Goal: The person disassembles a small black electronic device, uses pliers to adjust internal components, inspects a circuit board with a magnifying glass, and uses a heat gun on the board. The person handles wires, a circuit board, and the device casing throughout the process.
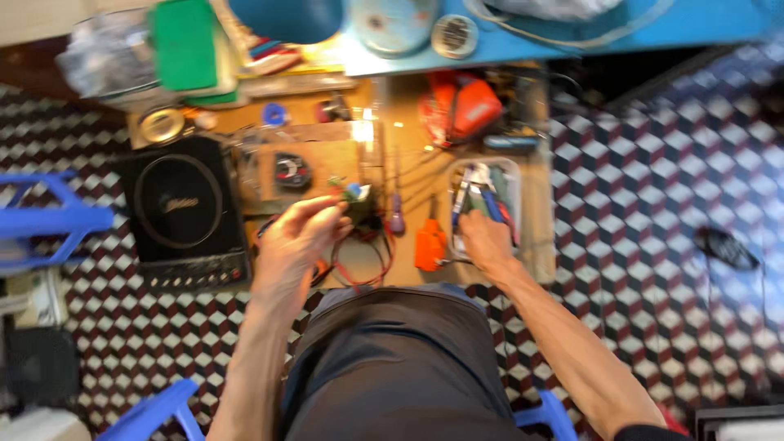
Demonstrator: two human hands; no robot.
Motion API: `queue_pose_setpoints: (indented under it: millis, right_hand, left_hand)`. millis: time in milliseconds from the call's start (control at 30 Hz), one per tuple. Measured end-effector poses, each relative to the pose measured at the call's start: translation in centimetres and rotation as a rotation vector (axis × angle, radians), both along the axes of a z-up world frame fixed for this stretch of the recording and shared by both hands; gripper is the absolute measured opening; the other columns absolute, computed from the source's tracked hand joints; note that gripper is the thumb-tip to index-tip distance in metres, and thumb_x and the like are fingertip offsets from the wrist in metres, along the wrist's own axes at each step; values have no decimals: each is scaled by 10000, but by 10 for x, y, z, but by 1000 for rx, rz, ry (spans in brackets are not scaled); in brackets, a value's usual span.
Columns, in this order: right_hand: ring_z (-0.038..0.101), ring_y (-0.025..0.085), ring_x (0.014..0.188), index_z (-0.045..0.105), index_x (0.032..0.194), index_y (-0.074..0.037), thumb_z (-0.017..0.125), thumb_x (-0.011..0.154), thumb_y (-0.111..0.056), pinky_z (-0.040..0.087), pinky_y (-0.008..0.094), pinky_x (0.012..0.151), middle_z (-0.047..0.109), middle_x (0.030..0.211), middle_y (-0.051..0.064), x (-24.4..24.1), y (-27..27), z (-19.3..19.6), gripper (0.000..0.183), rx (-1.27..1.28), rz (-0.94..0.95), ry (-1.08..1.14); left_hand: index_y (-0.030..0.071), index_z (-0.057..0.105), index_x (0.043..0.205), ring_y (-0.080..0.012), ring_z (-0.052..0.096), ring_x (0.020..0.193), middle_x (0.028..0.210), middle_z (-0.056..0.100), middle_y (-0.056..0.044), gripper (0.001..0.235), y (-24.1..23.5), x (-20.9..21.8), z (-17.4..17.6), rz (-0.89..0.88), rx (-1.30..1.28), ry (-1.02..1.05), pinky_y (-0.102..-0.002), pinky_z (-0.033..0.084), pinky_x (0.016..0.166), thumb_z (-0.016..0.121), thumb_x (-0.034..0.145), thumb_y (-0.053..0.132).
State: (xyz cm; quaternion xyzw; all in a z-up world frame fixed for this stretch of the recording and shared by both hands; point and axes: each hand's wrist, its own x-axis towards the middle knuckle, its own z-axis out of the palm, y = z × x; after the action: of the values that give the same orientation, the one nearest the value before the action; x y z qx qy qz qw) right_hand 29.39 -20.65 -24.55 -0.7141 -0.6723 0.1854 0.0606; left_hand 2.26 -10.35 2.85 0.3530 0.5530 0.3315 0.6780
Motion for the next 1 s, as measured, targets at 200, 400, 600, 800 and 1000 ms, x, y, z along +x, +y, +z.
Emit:
queue_pose_setpoints:
  millis: [200,400,600,800,1000]
  right_hand:
    - [646,302,964,659,1043,-33,638,904,-167,533,419,791,668,1041,116,10,-6,81,194,495,-18,291]
    - [492,325,701,732,1193,-103,568,1122,-217,424,448,664,699,998,208,-1,31,178,212,37,-731,628]
    - [647,102,885,598,1104,-74,588,1069,-136,537,264,845,711,1003,61,1,52,273,72,432,-443,1407]
    - [647,102,746,746,1016,-62,618,989,-304,495,254,698,730,798,30,-102,66,256,275,-240,-397,1043]
    - [627,76,763,758,1100,-125,576,982,-414,499,260,726,719,820,-3,-111,79,259,361,-351,-329,953]
  left_hand:
    - [-35,639,1262,-159,697,991,1131,702,-96,366,20,-10,-26,-50,19,-113,-305,592,932,709,934,110]
    - [-23,645,1288,-153,695,983,1133,702,-77,381,39,-27,-42,-90,13,-196,-289,579,920,712,939,113]
    - [11,657,1312,-140,690,981,1154,698,-70,394,51,-41,-47,-147,-22,-197,-286,579,909,710,934,111]
    - [23,674,1306,-115,696,964,1126,713,-45,386,63,-50,-52,-178,-75,-200,-273,586,897,704,938,137]
    - [8,685,1313,-103,696,932,1094,718,-59,374,71,-69,-73,-176,-130,-186,-245,589,868,699,964,145]
